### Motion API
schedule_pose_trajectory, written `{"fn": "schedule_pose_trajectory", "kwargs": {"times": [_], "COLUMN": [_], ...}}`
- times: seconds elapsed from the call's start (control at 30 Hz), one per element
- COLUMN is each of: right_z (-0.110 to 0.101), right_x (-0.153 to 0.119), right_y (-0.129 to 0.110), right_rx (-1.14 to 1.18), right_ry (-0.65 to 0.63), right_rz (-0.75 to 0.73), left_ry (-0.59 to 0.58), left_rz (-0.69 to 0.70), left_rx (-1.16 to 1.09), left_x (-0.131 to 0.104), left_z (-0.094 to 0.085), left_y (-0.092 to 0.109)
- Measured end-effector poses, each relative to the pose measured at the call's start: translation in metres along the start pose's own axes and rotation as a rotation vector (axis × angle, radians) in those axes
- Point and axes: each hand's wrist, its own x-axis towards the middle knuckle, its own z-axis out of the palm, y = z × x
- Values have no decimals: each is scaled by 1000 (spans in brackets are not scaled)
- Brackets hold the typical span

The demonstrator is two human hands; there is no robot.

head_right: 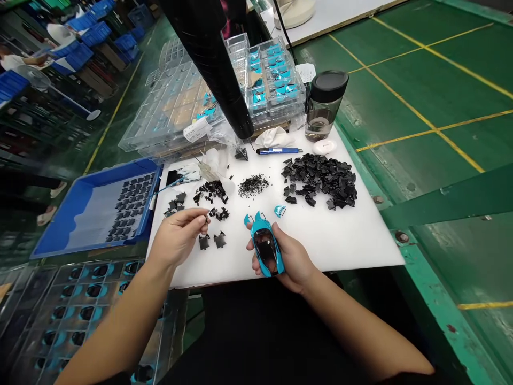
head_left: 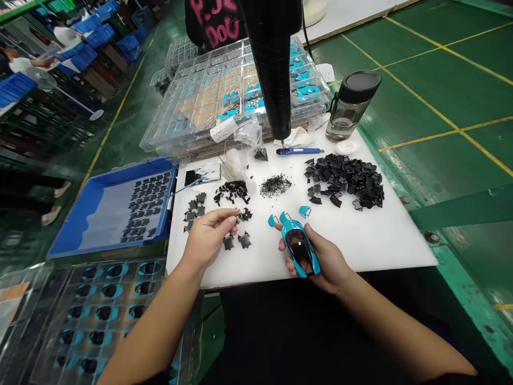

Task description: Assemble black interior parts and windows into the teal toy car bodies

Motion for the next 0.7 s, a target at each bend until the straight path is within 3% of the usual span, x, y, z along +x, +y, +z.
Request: {"fn": "schedule_pose_trajectory", "kwargs": {"times": [0.07,0.13,0.23,0.37,0.43,0.57,0.7], "right_z": [4,7,9,7,5,3,5], "right_x": [1,3,8,13,14,14,13], "right_y": [1,3,8,12,12,11,11], "right_rx": [-18,-23,-14,-28,-27,-23,-69], "right_ry": [24,24,-11,-47,-67,-109,-84], "right_rz": [2,8,32,41,48,48,51], "left_ry": [-23,-44,-14,20,5,-21,-26], "left_rz": [-115,-135,-37,79,176,553,801], "left_rx": [-244,-304,-272,-70,76,312,388], "left_x": [-11,-19,-26,-32,-34,-33,-30], "left_z": [11,21,31,36,36,34,36], "left_y": [4,7,6,4,4,4,5]}}
